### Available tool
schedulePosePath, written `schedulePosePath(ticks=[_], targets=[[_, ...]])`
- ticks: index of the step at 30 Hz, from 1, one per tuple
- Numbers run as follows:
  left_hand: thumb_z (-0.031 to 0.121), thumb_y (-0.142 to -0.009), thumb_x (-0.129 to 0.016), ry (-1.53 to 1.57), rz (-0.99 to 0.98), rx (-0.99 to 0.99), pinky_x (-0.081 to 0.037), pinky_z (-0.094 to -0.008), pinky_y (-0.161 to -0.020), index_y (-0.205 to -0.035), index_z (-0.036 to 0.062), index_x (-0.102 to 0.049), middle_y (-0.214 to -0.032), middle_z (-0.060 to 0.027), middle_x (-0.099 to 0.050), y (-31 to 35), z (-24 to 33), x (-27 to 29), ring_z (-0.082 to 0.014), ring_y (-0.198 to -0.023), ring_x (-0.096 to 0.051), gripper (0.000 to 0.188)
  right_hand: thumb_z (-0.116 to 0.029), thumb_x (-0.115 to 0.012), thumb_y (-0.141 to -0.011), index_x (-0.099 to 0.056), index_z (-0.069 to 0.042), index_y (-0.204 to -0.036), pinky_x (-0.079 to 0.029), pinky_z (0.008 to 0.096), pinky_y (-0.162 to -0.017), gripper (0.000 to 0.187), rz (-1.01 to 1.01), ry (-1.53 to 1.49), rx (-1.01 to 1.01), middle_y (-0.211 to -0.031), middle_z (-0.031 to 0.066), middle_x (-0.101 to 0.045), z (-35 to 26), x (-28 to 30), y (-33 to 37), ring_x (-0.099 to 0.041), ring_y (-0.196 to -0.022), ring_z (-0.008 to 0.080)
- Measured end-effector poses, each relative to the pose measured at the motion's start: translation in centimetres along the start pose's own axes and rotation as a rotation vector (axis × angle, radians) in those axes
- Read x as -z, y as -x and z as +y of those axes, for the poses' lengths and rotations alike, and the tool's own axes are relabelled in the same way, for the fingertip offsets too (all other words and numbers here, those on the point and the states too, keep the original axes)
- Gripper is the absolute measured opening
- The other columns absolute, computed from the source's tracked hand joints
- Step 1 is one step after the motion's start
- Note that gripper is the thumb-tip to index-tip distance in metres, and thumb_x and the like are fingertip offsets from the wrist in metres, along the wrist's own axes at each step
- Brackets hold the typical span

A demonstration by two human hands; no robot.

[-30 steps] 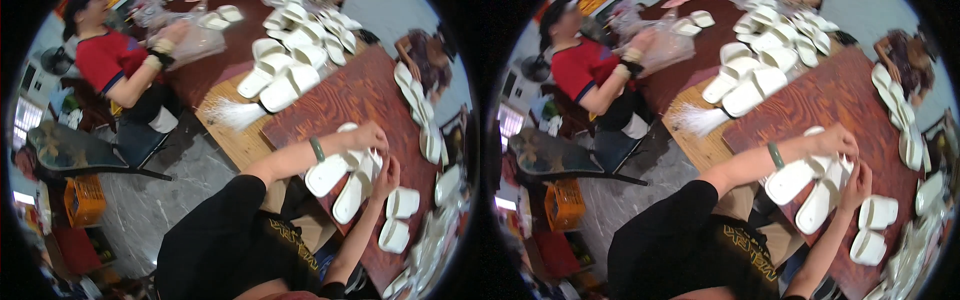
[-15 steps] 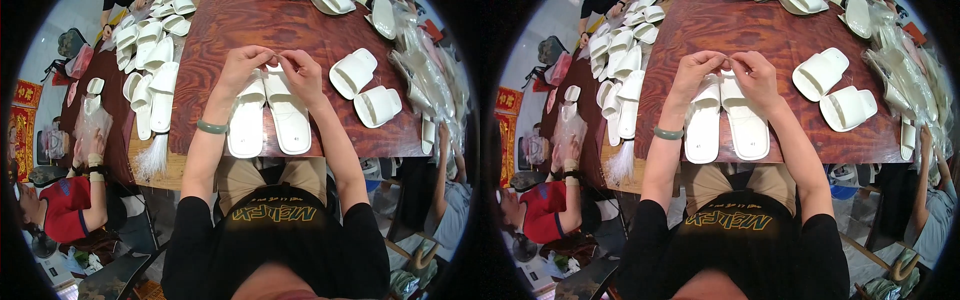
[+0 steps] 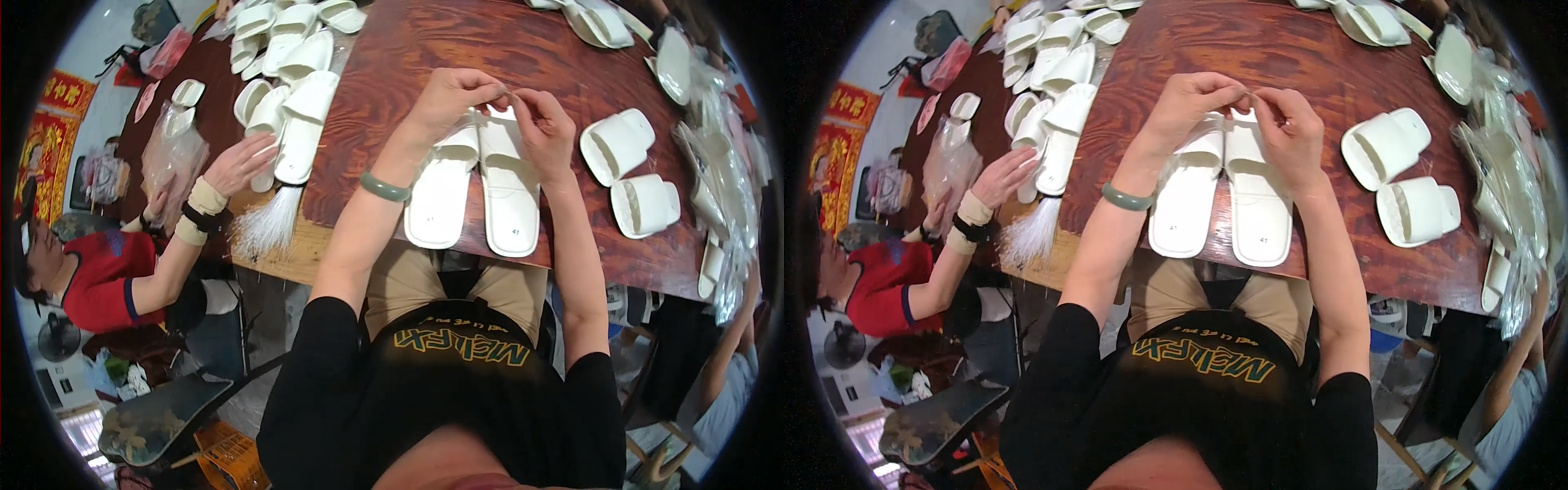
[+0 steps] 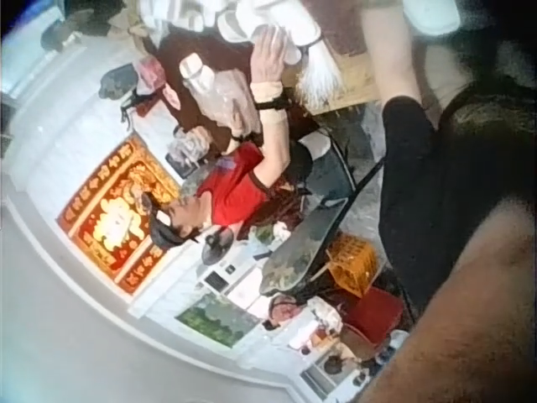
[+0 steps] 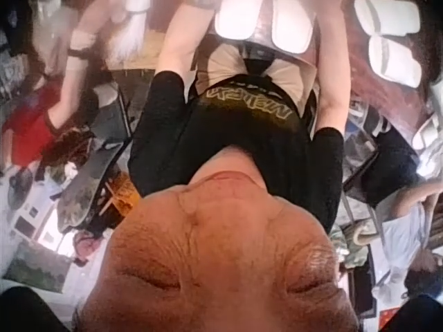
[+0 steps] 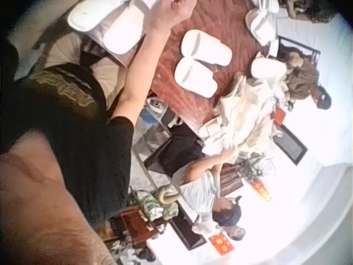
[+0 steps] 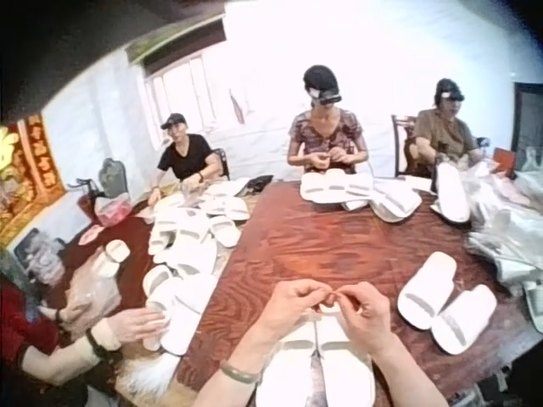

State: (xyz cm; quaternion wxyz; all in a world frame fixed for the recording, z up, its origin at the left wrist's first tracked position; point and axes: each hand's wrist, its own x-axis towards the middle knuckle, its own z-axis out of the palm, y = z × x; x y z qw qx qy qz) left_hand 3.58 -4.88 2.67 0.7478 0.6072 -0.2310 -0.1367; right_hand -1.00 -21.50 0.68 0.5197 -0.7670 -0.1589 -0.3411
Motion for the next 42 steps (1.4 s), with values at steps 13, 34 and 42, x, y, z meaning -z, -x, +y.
schedulePosePath(ticks=[13,34,42], targets=[[0.009,-0.089,-0.061,-0.028,-0.005,-0.053,-0.048,-0.0242,-0.065,-0.094,-0.0033,-0.068,-0.083,-0.0083,-0.069,-0.1,0.1,-0.2,-0.0127,-0.075,-0.063,0.015,0.000,-0.067,-0.079,-0.066,-0.001,-0.086,-0.044,0.0261,-0.054,0.007,0.030,-0.004,0.009,-0.074,0.0066,-0.061,-0.6,0.1,-0.2,-0.057,-0.063,0.0154],[0.014,-0.089,-0.054,0.494,-0.557,-0.433,-0.037,-0.0273,-0.052,-0.084,0.0105,-0.054,-0.072,0.0008,-0.050,10.4,16.5,4.0,-0.0125,-0.057,-0.043,0.007,-0.015,-0.062,-0.090,-0.064,0.002,-0.100,-0.048,0.0230,-0.067,0.019,0.087,0.063,-0.188,-0.088,0.0061,-0.065,4.2,0.0,0.1,-0.060,-0.078,0.0097],[0.047,-0.082,-0.065,-1.437,0.068,0.315,-0.051,-0.0397,-0.062,-0.109,-0.0052,-0.053,-0.072,-0.0184,-0.062,12.1,3.1,-5.2,-0.0299,-0.071,-0.067,0.060,-0.017,-0.063,-0.090,-0.067,-0.001,-0.100,-0.050,0.0269,-0.074,0.020,0.144,0.122,-0.103,-0.091,0.0091,-0.068,5.0,0.7,0.4,-0.063,-0.083,0.0133]])
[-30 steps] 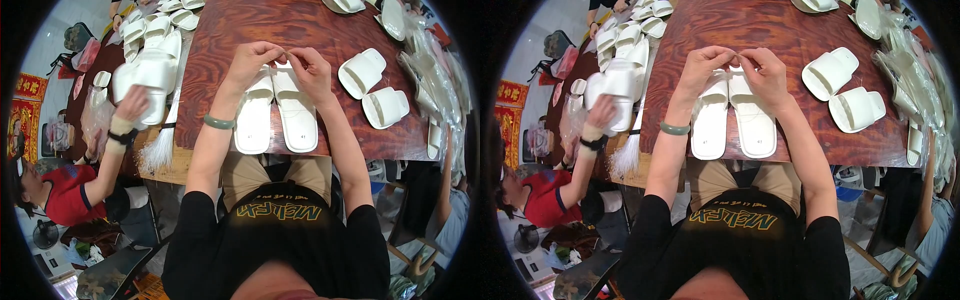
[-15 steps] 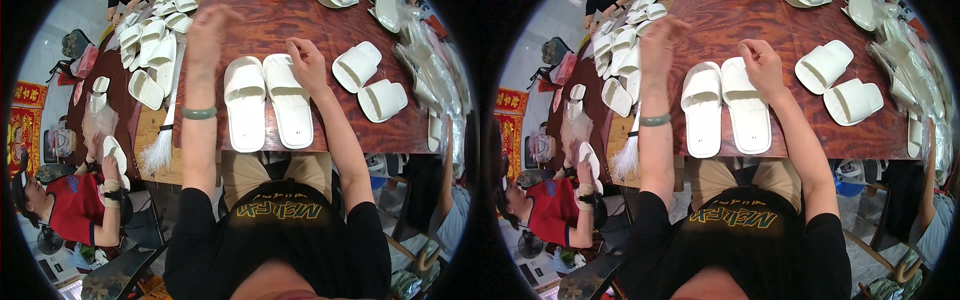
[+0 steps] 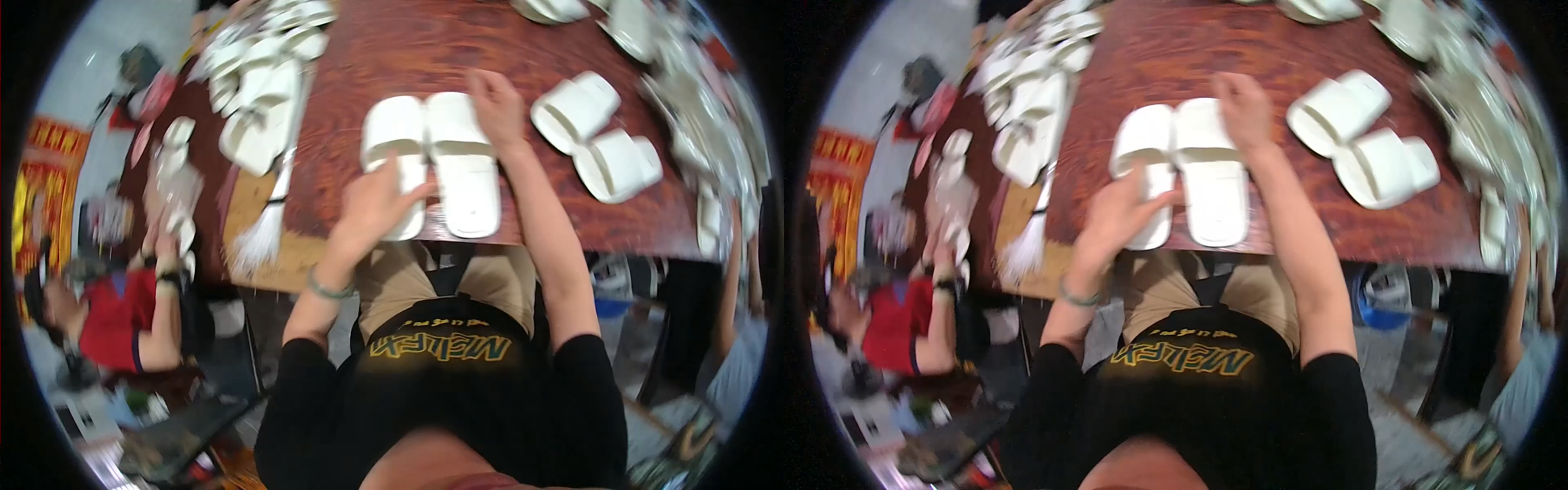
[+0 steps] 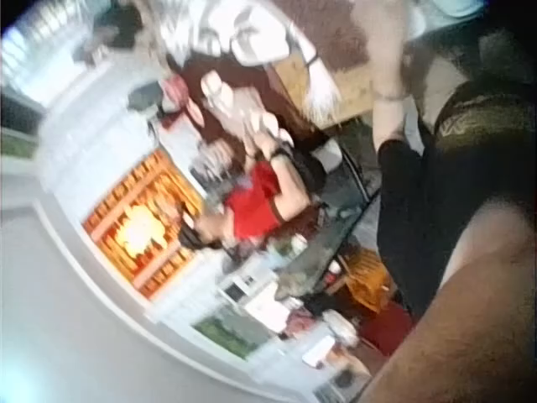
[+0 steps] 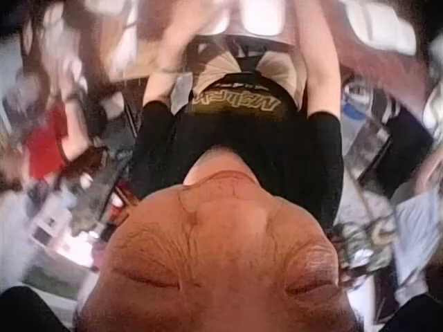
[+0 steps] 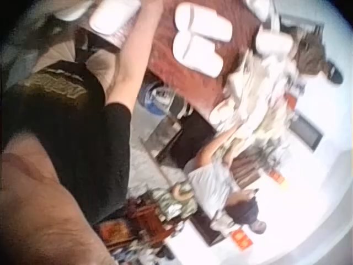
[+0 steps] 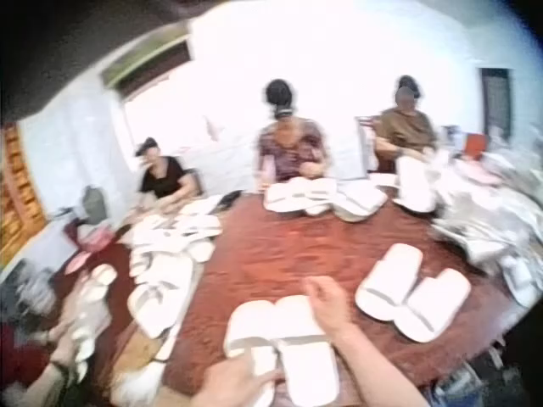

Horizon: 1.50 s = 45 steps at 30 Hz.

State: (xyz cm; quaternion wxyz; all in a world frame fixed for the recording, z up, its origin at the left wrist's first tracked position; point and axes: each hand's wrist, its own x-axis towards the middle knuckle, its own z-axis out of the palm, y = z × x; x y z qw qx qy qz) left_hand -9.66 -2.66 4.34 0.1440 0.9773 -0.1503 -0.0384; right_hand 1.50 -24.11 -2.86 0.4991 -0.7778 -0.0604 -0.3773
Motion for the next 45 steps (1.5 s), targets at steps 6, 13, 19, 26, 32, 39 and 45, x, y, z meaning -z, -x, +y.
schedulePosePath(ticks=[6,13,19,26,32,39,45], targets=[[0.053,-0.080,-0.062,0.159,0.193,0.007,-0.050,-0.0462,-0.061,-0.081,-0.0037,-0.065,-0.071,-0.0231,-0.064,-3.6,1.2,-3.7,-0.0384,-0.067,-0.064,0.057,-0.020,-0.060,-0.092,-0.067,0.002,-0.100,-0.049,0.0256,-0.075,0.025,0.001,-0.086,-0.160,-0.089,0.0082,-0.069,-0.1,0.8,-0.6,-0.062,-0.082,0.0134],[0.032,-0.085,-0.054,0.178,0.306,-0.036,-0.049,-0.0458,-0.063,-0.071,-0.0018,-0.065,-0.068,-0.0225,-0.063,-4.4,0.3,-3.7,-0.0378,-0.067,-0.063,0.038,-0.021,-0.058,-0.093,-0.066,0.004,-0.101,-0.047,0.0250,-0.071,0.028,0.013,-0.178,-0.222,-0.084,0.0039,-0.067,1.7,1.0,-1.1,-0.058,-0.076,0.0103],[0.019,-0.091,-0.044,0.332,0.452,-0.202,-0.045,-0.0392,-0.076,-0.090,0.0017,-0.066,-0.087,-0.0182,-0.062,-2.9,-8.8,1.9,-0.0273,-0.083,-0.057,0.029,-0.025,-0.055,-0.090,-0.064,-0.001,-0.087,-0.048,0.0394,-0.073,0.026,-0.073,0.152,-0.053,-0.089,0.0175,-0.065,1.9,1.5,-0.6,-0.061,-0.082,0.0316],[0.040,-0.090,-0.058,0.270,0.437,0.308,-0.032,-0.0307,-0.046,-0.059,0.0015,-0.053,-0.053,0.0013,-0.044,-11.6,-28.5,12.1,-0.0084,-0.052,-0.039,0.050,-0.016,-0.061,-0.086,-0.067,-0.002,-0.088,-0.050,0.0369,-0.070,0.015,0.039,0.020,-0.081,-0.087,0.0150,-0.065,-1.0,-0.1,0.5,-0.063,-0.081,0.0308],[0.033,-0.087,-0.055,0.316,0.490,0.419,-0.042,-0.0368,-0.061,-0.068,-0.0051,-0.056,-0.063,-0.0097,-0.053,-12.1,-41.8,3.4,-0.0201,-0.061,-0.049,0.043,-0.016,-0.060,-0.086,-0.066,-0.004,-0.091,-0.050,0.0386,-0.071,0.014,-0.086,0.117,0.016,-0.089,0.0137,-0.065,-2.0,1.4,0.0,-0.063,-0.083,0.0316],[0.021,-0.095,-0.049,0.474,0.654,0.265,-0.046,-0.0276,-0.069,-0.096,-0.0053,-0.065,-0.083,-0.0053,-0.064,-3.7,-39.0,4.0,-0.0121,-0.074,-0.055,0.031,-0.018,-0.061,-0.082,-0.063,-0.006,-0.101,-0.052,0.0403,-0.073,0.022,-0.342,0.608,0.282,-0.089,0.0124,-0.066,-1.2,19.9,-6.3,-0.063,-0.086,0.0321],[0.028,-0.097,-0.050,0.564,0.509,0.335,-0.044,-0.0275,-0.088,-0.118,-0.0032,-0.059,-0.111,-0.0077,-0.063,2.0,-33.1,8.2,-0.0162,-0.098,-0.058,0.039,-0.034,-0.083,-0.057,-0.034,-0.012,-0.140,-0.026,0.0419,-0.112,0.098,-1.063,1.148,0.238,-0.145,0.0125,-0.032,5.5,29.7,-9.7,-0.028,-0.135,0.0336]])
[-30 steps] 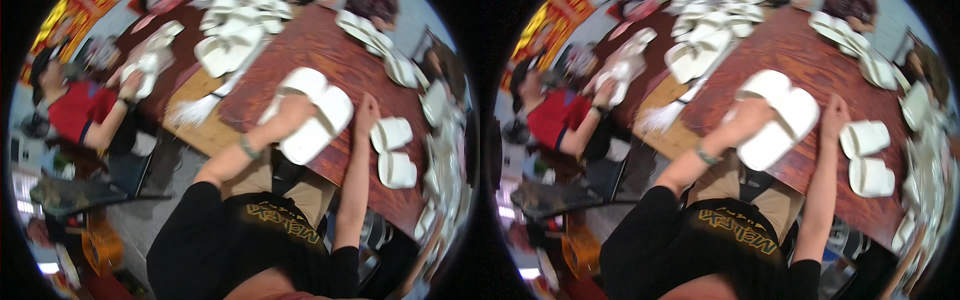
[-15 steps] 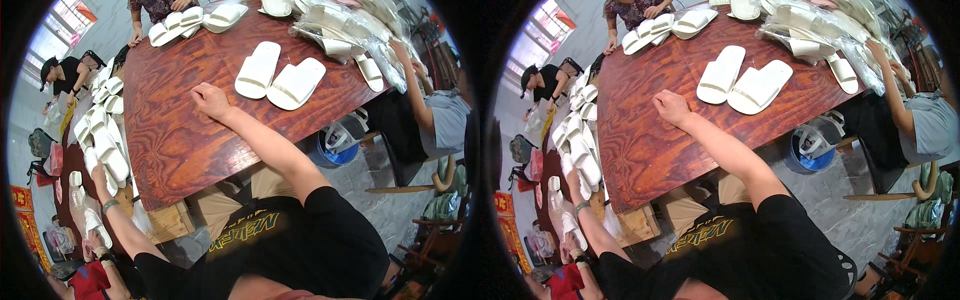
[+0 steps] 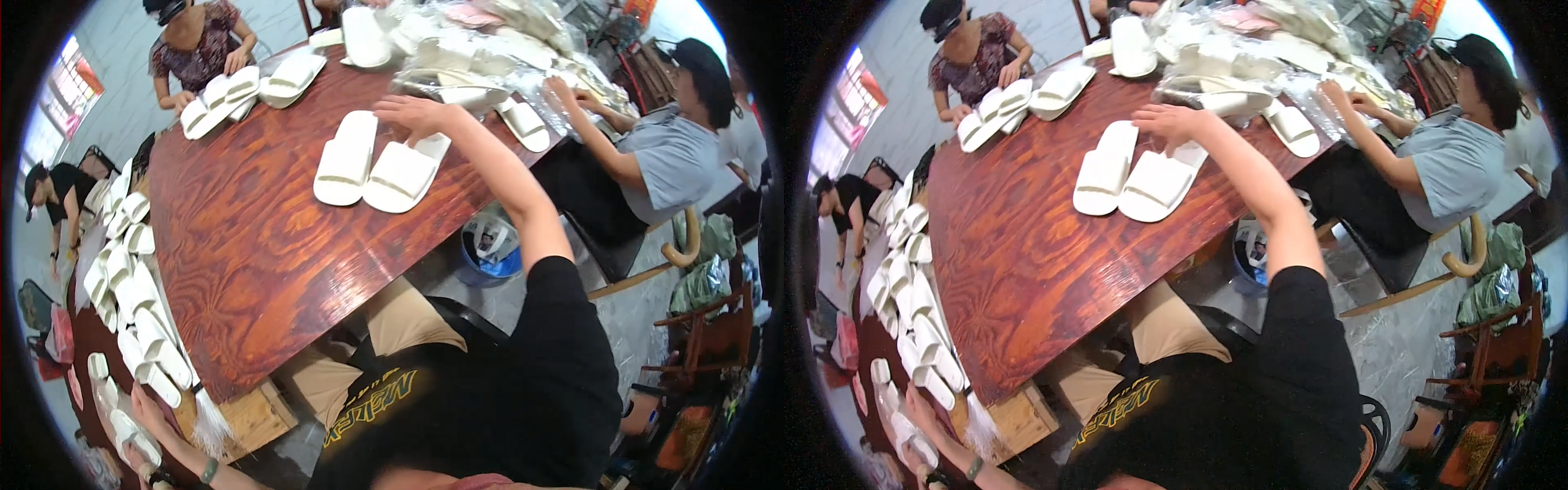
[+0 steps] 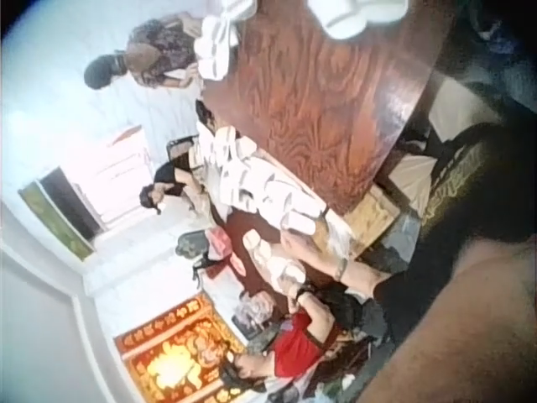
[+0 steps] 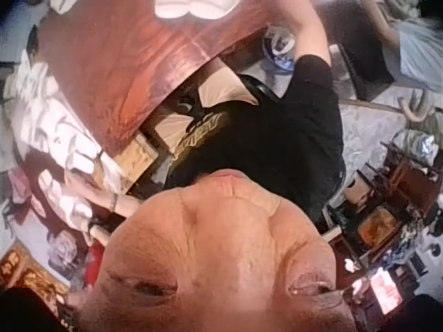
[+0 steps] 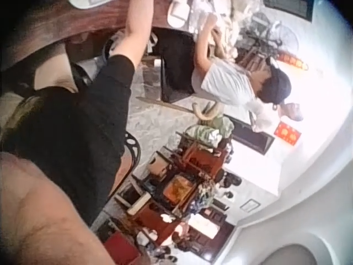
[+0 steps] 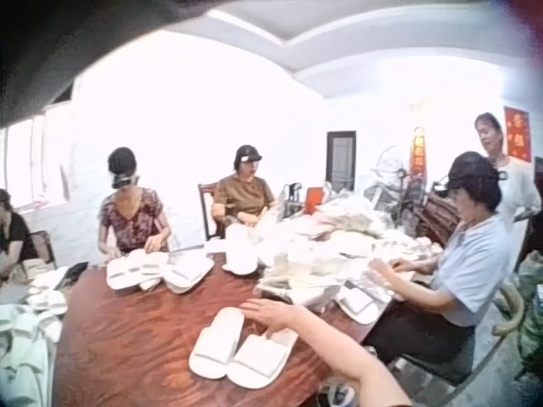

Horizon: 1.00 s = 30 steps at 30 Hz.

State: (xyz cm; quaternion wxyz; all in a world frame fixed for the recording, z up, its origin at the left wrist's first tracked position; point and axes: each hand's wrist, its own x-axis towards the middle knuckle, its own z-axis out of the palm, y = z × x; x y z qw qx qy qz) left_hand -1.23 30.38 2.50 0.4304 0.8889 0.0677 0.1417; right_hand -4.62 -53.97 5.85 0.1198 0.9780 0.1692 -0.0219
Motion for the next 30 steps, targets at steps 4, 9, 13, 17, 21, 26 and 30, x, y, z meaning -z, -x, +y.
schedulePosePath(ticks=[4,9,13,17,21,26,30], targets=[[0.025,-0.097,-0.051,0.308,-0.167,-0.047,-0.044,-0.0254,-0.086,-0.120,-0.0034,-0.058,-0.107,-0.0066,-0.064,4.1,4.4,-3.2,-0.0127,-0.097,-0.057,0.038,-0.036,-0.079,-0.065,-0.042,-0.013,-0.136,-0.026,0.0466,-0.110,0.083,0.170,-0.343,0.164,-0.146,0.0136,-0.032,-0.6,-1.5,-3.4,-0.026,-0.136,0.0345],[0.019,-0.096,-0.051,0.233,-0.338,-0.210,-0.044,-0.0230,-0.084,-0.115,-0.0048,-0.061,-0.105,-0.0053,-0.063,11.9,11.0,-8.5,-0.0094,-0.093,-0.056,0.032,-0.016,-0.069,-0.077,-0.059,-0.005,-0.116,-0.048,0.0368,-0.087,0.041,0.374,-0.764,0.287,-0.103,0.0140,-0.068,-6.1,-3.7,-5.5,-0.063,-0.100,0.0250],[0.016,-0.094,-0.056,0.159,-0.506,-0.187,-0.043,-0.0204,-0.062,-0.106,-0.0016,-0.065,-0.081,0.0021,-0.061,16.0,15.4,-12.5,-0.0053,-0.070,-0.052,0.023,-0.023,-0.064,-0.076,-0.061,0.005,-0.087,-0.048,0.0429,-0.076,0.030,0.435,-0.703,-0.297,-0.091,0.0227,-0.064,-14.0,-3.9,-5.7,-0.061,-0.087,0.0386],[0.019,-0.098,-0.050,0.752,-0.672,0.148,-0.018,-0.0199,-0.037,-0.100,0.0011,-0.060,-0.055,0.0096,-0.035,16.2,19.8,-14.4,-0.0005,-0.042,-0.024,0.020,-0.025,-0.053,-0.089,-0.060,0.005,-0.079,-0.045,0.0451,-0.075,0.032,0.412,-0.569,-0.307,-0.078,0.0244,-0.060,-21.4,-1.5,-5.7,-0.057,-0.083,0.0393],[0.019,-0.098,-0.051,1.139,-0.759,0.027,-0.019,-0.0223,-0.038,-0.101,-0.0025,-0.060,-0.052,0.0092,-0.030,17.9,23.4,-14.9,-0.0022,-0.041,-0.024,0.023,-0.024,-0.056,-0.089,-0.062,0.004,-0.088,-0.046,0.0451,-0.078,0.029,0.415,-0.597,-0.273,-0.092,0.0225,-0.061,-26.2,1.7,-4.7,-0.057,-0.091,0.0380],[0.017,-0.098,-0.050,1.177,-0.756,-0.247,-0.033,-0.0181,-0.048,-0.101,-0.0042,-0.061,-0.066,0.0030,-0.054,22.5,24.9,-16.5,-0.0019,-0.054,-0.042,0.024,-0.011,-0.063,-0.083,-0.058,0.001,-0.109,-0.045,0.0427,-0.088,0.029,0.755,-0.411,-0.147,-0.108,0.0185,-0.058,-30.7,5.4,1.0,-0.055,-0.104,0.0352],[0.013,-0.098,-0.050,1.053,-0.754,-0.256,-0.044,-0.0209,-0.070,-0.102,-0.0017,-0.063,-0.086,-0.0027,-0.063,24.3,26.1,-18.7,-0.0054,-0.078,-0.054,0.020,-0.003,-0.063,-0.082,-0.058,-0.001,-0.107,-0.048,0.0326,-0.076,0.025,0.234,-1.611,0.216,-0.096,0.0116,-0.061,-35.5,5.4,4.6,-0.060,-0.087,0.0175]])
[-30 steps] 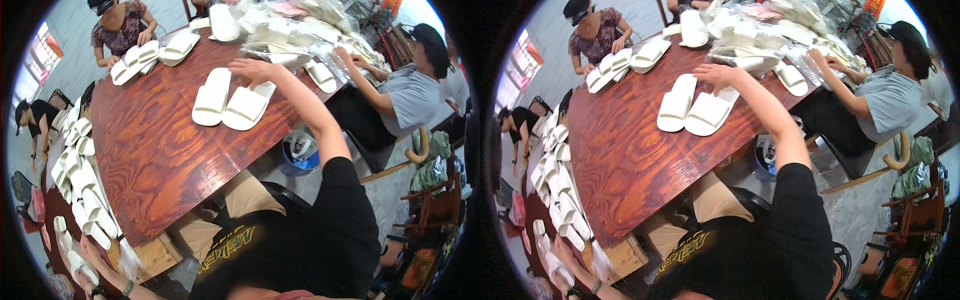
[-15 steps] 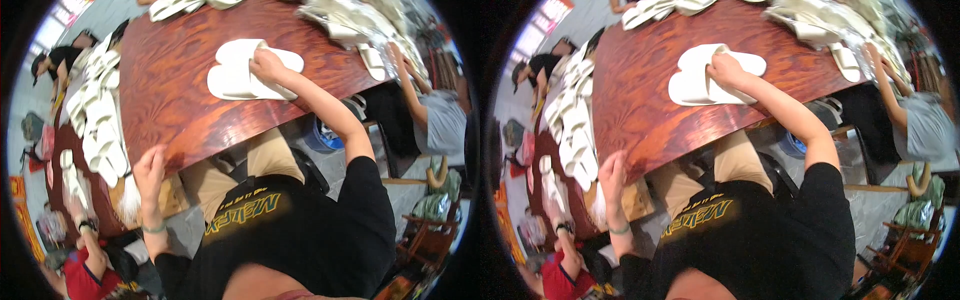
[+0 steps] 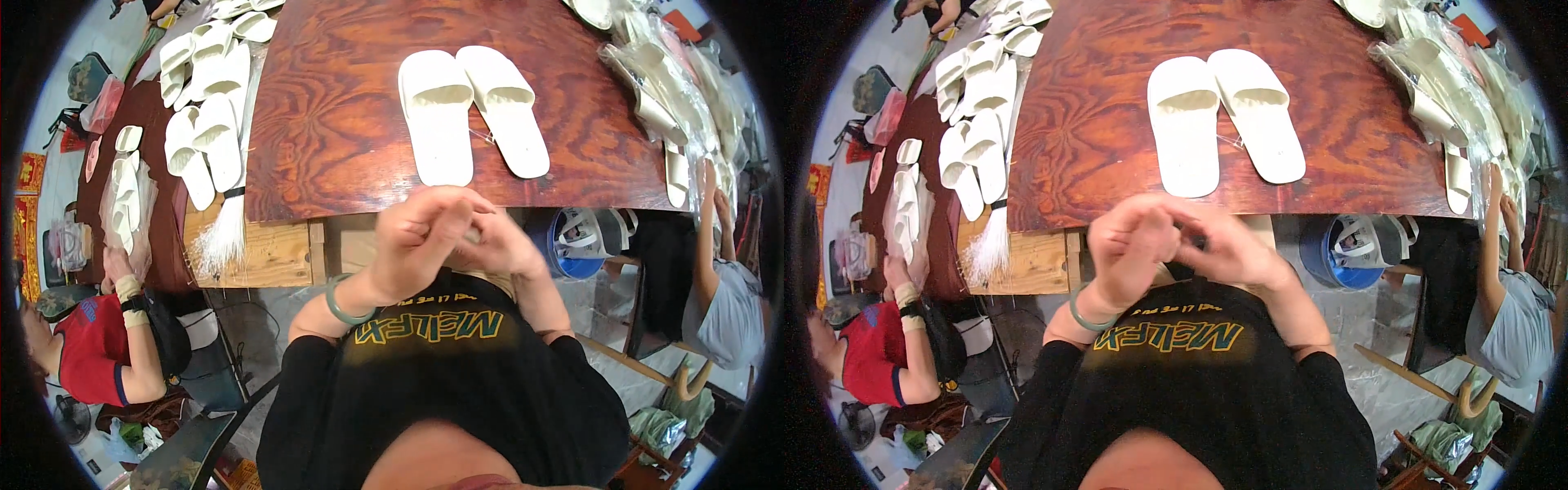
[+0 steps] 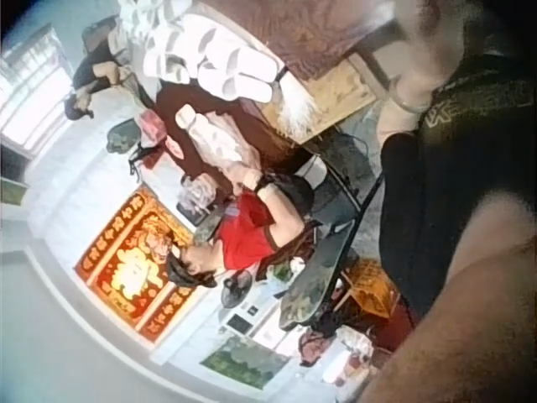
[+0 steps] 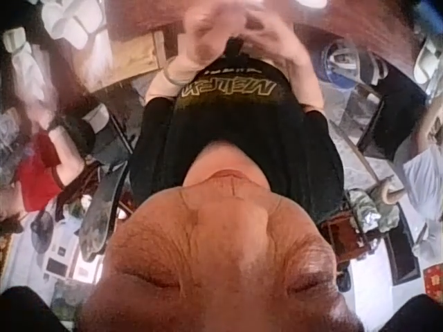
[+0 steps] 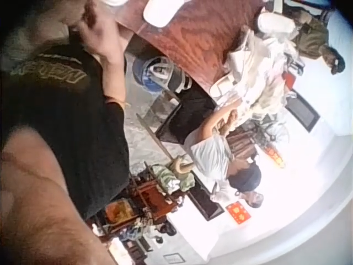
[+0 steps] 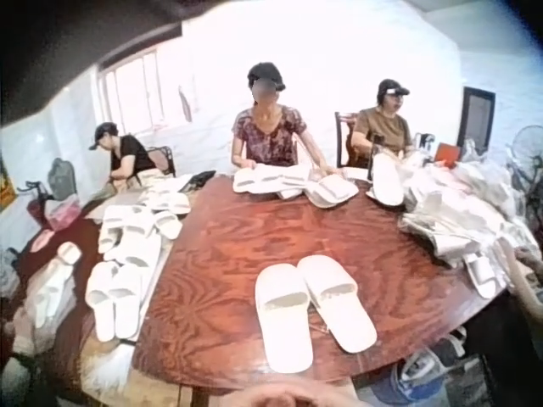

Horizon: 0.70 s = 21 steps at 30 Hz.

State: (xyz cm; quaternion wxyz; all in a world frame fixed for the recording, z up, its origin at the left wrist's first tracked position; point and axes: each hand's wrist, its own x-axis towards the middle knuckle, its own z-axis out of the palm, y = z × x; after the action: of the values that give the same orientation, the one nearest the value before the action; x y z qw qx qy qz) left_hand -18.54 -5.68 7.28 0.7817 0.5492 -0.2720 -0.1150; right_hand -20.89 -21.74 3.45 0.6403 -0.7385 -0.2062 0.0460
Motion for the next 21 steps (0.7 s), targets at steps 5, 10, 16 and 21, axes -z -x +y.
schedulePosePath(ticks=[5,10,16,21], targets=[[0.017,-0.098,-0.049,-0.052,0.084,0.201,-0.042,-0.0209,-0.048,-0.102,-0.0003,-0.061,-0.071,-0.0007,-0.058,1.0,-0.4,0.5,-0.0065,-0.053,-0.053,0.022,-0.012,-0.056,-0.094,-0.062,0.001,-0.095,-0.048,0.0227,-0.064,0.015,-0.079,-0.456,-0.306,-0.081,0.0030,-0.065,1.7,-2.3,1.6,-0.060,-0.075,0.0074],[0.015,-0.099,-0.045,0.147,0.329,-0.029,-0.045,-0.0280,-0.065,-0.121,-0.0053,-0.048,-0.071,-0.0011,-0.047,1.6,-3.7,2.8,-0.0109,-0.069,-0.050,0.030,-0.016,-0.052,-0.097,-0.062,0.003,-0.100,-0.047,0.0192,-0.054,0.021,0.066,-0.676,-0.313,-0.079,0.0052,-0.065,3.3,-2.9,2.5,-0.062,-0.066,0.0086],[0.011,-0.098,-0.046,-0.219,0.422,0.376,-0.044,-0.0313,-0.093,-0.121,-0.0048,-0.055,-0.109,-0.0122,-0.063,4.1,-5.6,2.6,-0.0191,-0.104,-0.057,0.029,-0.016,-0.051,-0.096,-0.061,0.002,-0.094,-0.046,0.0189,-0.051,0.021,0.250,-0.766,-0.256,-0.076,0.0055,-0.064,4.4,-2.4,3.1,-0.061,-0.062,0.0094],[0.006,-0.092,-0.058,-0.470,0.278,0.219,-0.046,-0.0256,-0.084,-0.105,-0.0052,-0.066,-0.101,-0.0088,-0.067,3.3,-7.3,1.3,-0.0114,-0.090,-0.059,0.019,-0.015,-0.051,-0.096,-0.060,0.003,-0.089,-0.049,0.0213,-0.051,0.021,0.302,-0.742,-0.212,-0.071,0.0056,-0.062,4.5,-2.4,2.8,-0.059,-0.058,0.0100]])
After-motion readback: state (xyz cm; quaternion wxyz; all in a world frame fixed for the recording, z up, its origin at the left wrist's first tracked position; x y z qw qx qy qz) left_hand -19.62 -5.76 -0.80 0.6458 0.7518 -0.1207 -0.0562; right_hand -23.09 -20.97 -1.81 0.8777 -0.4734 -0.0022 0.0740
